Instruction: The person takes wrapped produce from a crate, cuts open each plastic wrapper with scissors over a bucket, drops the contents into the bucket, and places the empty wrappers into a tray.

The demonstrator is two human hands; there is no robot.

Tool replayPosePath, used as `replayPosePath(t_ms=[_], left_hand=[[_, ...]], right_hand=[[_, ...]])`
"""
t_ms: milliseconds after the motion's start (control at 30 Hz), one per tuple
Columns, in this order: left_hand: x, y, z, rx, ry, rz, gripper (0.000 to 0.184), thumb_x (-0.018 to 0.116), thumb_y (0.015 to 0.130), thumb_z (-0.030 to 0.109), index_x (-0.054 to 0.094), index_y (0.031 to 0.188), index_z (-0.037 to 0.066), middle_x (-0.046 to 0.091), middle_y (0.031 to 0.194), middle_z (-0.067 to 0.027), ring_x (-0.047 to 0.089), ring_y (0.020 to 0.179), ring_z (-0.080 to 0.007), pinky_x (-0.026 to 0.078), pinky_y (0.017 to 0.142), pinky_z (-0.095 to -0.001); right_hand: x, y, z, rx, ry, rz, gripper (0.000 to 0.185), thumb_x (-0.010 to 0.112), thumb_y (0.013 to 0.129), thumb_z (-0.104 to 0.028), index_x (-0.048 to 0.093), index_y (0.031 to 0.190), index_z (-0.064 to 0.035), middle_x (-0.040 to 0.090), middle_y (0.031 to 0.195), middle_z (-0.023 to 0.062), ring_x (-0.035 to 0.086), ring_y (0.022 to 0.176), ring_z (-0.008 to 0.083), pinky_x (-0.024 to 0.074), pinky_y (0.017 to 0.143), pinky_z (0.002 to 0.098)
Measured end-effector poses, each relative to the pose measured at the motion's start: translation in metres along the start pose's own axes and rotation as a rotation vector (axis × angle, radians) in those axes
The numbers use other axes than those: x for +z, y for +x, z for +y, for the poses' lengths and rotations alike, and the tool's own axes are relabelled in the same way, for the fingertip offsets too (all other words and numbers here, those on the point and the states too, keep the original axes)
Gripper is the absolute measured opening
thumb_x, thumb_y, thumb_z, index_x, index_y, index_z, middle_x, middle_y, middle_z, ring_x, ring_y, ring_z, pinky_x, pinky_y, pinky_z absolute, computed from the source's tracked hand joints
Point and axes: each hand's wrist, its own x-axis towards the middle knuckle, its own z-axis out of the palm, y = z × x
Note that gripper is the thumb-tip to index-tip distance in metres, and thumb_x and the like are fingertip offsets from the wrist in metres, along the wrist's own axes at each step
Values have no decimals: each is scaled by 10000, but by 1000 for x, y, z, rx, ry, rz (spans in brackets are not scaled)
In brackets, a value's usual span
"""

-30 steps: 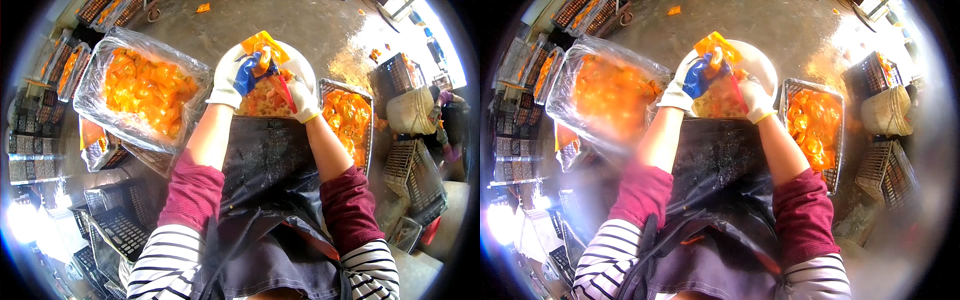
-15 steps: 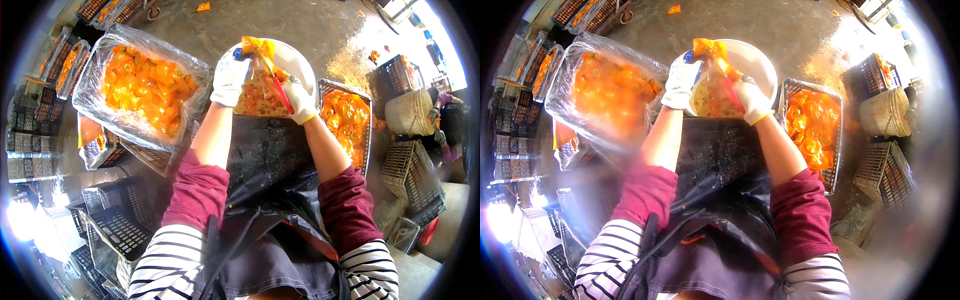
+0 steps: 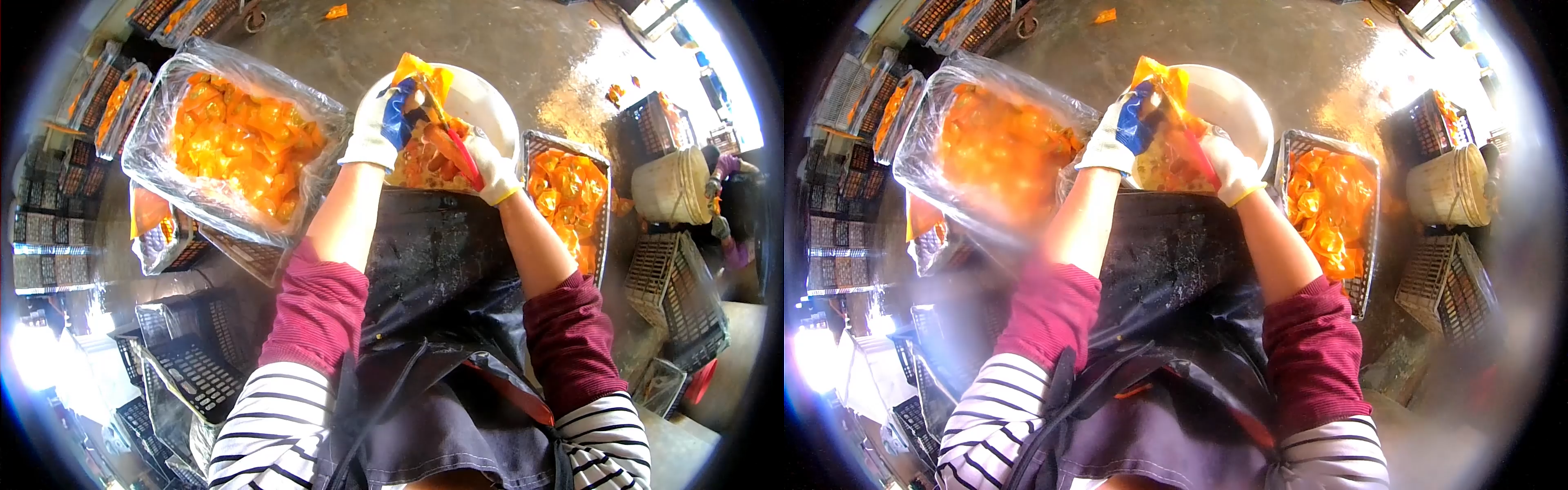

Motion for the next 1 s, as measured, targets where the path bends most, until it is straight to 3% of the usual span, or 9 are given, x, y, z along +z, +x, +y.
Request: replayPosePath(t_ms=[100,300,400,500,600,700,833,933,1000], left_hand=[[2,1,6,-241,-289,43,342,645,868,161,546,1152,-3,624,921,-83,627,778,-182,551,722,-266],[9,3,2,-178,-419,-76,320,642,874,164,563,1136,-1,630,938,-84,634,804,-178,553,737,-269],[9,3,5,-191,-343,-61,326,664,860,162,578,1131,3,633,978,-80,627,853,-170,548,749,-271],[10,-2,8,-188,-198,-3,355,699,835,165,585,1131,6,633,1022,-76,614,906,-173,528,792,-271],[-3,9,-4,-135,-123,-104,456,753,757,122,576,1165,22,627,1097,-109,613,954,-207,500,851,-283],[-16,20,-21,196,555,-80,532,725,732,129,540,1223,36,596,1184,-146,591,1038,-240,462,913,-294],[7,6,-9,213,1012,122,339,636,802,68,579,1136,57,646,1054,-74,603,963,-177,475,860,-275],[5,11,-12,116,770,4,347,636,803,55,576,1145,53,648,1038,-68,606,957,-175,477,856,-270],[2,11,-13,129,761,-87,406,643,808,229,577,1169,54,639,1066,-116,593,990,-221,464,859,-289]], right_hand=[[-2,2,4,-47,-22,71,310,654,856,-213,594,1085,-13,645,819,106,617,631,170,487,501,252],[-6,4,5,15,-36,185,336,680,849,-191,584,1108,-1,633,929,81,607,766,142,499,573,237],[-2,2,5,27,-50,214,280,658,830,-183,618,1073,-48,643,820,72,598,602,147,463,504,276],[-2,6,15,-86,-50,165,271,659,834,-207,628,1047,-44,639,825,64,586,618,140,455,522,277],[-7,10,23,-151,-183,159,266,666,830,-210,635,1030,-38,638,823,62,579,657,136,450,569,274],[-1,2,6,-121,-449,232,265,671,823,-189,637,1030,-28,641,826,64,577,700,136,445,611,273],[-15,20,36,-237,-329,297,271,669,826,-192,636,1032,-20,641,851,66,576,758,132,449,633,266],[-25,31,45,-200,-100,314,259,651,836,-149,622,1055,-15,635,888,62,576,779,131,455,639,257],[-24,32,39,-120,201,318,249,631,845,-108,609,1075,-15,629,914,61,575,791,129,460,646,250]])
